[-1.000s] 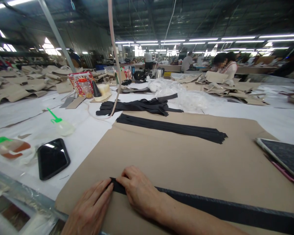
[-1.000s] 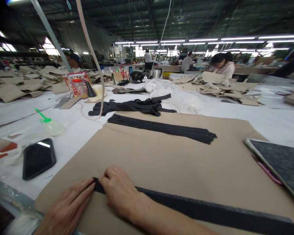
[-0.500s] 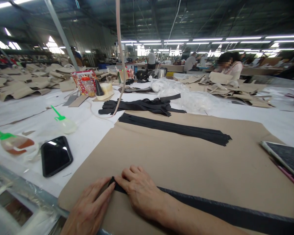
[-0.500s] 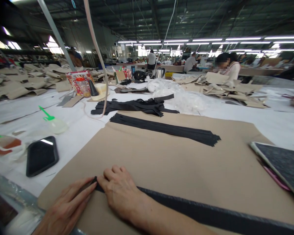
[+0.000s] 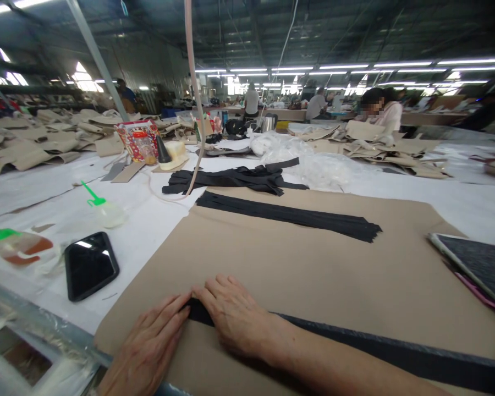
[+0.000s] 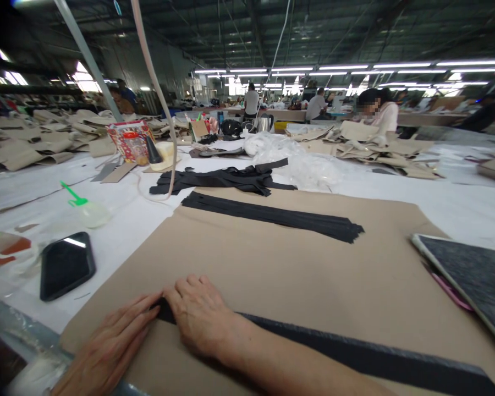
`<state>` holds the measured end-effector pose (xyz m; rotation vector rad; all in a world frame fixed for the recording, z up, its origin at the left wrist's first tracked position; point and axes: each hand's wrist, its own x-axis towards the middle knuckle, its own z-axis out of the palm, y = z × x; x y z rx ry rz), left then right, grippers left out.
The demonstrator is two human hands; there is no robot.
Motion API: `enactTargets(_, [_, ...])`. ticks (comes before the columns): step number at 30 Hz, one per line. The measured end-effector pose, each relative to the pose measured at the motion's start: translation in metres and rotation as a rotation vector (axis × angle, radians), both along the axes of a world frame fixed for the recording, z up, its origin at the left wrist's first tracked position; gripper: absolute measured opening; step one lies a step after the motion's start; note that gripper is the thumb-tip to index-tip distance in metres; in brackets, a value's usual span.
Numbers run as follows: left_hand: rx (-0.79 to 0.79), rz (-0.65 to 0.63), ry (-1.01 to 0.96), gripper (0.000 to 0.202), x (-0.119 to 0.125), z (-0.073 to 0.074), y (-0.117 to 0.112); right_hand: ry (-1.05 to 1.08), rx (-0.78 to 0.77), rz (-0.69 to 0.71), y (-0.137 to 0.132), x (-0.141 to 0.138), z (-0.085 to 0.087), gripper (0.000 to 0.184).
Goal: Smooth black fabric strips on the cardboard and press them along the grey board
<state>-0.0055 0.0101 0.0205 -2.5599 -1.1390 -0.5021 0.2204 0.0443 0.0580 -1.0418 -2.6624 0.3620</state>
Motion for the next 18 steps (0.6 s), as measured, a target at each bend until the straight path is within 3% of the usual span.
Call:
enactTargets(6, [0.006,-0.075,0.031,0.036,-0.002,0.008,0.007,-0.048,0.104,0.085,0.001,0.021,-0.003,0.01])
enactTargets(12, [-0.082,-0.012,-0.024,0.038,0.005,0.014,0.01,-0.094,0.179,0.14,0.001,0.031,-0.006,0.008])
enactTargets(18, [-0.146,-0.029,0.044,0.044,0.012,0.016,0.016,-0.106,0.231,0.158,-0.001,0.036,-0.003,0.012])
